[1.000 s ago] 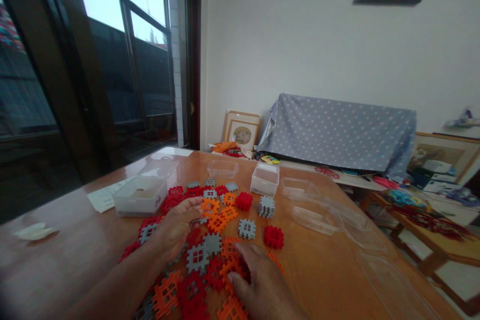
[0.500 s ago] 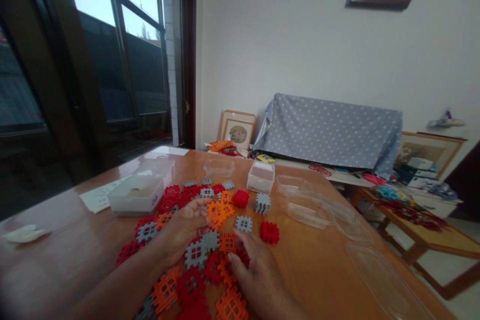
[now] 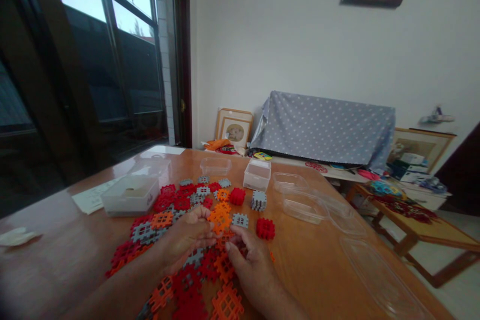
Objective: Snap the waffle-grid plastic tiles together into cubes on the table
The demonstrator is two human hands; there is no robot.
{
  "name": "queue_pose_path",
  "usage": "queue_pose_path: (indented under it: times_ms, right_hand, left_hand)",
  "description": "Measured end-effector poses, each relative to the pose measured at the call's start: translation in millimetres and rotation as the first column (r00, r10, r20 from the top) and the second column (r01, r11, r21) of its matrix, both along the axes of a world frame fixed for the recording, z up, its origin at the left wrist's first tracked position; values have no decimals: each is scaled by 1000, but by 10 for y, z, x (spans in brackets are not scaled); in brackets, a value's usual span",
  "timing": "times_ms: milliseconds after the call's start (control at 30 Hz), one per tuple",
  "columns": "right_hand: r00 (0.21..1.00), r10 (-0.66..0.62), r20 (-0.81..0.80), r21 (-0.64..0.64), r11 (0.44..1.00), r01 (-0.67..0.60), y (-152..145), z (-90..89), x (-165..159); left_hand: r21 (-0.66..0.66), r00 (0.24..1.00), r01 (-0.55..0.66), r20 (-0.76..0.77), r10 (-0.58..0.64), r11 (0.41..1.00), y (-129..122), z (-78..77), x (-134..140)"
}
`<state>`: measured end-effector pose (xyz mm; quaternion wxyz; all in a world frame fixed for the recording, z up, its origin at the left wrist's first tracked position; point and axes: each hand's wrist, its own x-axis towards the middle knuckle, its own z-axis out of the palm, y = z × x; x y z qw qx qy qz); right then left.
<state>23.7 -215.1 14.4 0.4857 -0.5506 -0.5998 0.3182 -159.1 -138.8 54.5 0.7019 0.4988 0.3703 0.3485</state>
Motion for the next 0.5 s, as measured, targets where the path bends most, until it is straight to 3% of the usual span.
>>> queue_pose_path:
  times_ms: [267,500]
  right_hand:
    - [958,17,-288,-64,997,-36,61,4,57]
    - [925,-57,-376,-172,985,-9,76,-21,97]
  left_hand:
    - [-46,996,90,9,-90,995,-64,31,41]
    - [-77,983,182,36,-180,980,-91,28,44]
